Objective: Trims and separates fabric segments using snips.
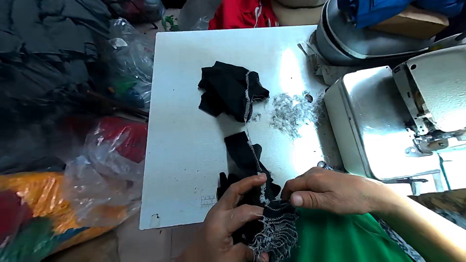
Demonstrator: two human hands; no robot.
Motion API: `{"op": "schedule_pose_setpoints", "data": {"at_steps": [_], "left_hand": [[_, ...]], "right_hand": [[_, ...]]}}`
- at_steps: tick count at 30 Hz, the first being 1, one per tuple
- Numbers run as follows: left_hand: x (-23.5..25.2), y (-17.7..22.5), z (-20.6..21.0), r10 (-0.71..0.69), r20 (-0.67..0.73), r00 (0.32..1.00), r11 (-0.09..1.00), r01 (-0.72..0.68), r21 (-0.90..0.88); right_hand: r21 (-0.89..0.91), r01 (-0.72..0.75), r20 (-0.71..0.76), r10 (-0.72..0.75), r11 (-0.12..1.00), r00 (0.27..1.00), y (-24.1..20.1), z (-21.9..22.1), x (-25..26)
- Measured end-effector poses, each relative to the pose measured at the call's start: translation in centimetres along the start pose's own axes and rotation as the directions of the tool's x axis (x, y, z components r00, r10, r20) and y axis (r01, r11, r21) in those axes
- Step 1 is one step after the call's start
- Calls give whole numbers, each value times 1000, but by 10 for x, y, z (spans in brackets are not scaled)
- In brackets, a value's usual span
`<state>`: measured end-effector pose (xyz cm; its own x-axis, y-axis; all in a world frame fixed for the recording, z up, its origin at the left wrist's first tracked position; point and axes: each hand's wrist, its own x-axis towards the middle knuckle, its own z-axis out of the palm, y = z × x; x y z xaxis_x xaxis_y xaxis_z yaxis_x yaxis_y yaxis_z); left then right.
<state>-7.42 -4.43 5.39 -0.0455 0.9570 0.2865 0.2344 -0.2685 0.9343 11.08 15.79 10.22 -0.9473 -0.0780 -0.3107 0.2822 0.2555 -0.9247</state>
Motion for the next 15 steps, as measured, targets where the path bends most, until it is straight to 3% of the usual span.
{"op": "schedule_pose_setpoints", "data": {"at_steps": [8, 15], "left_hand": [[3, -1, 0, 30, 44, 999, 1000, -30, -4], [4, -2, -2, 36, 61, 998, 999, -36, -9]], "right_hand": [[84, 15, 86, -22, 996, 996, -2, -3, 15], [98, 178, -35, -175, 979, 984, 0, 3, 25]]}}
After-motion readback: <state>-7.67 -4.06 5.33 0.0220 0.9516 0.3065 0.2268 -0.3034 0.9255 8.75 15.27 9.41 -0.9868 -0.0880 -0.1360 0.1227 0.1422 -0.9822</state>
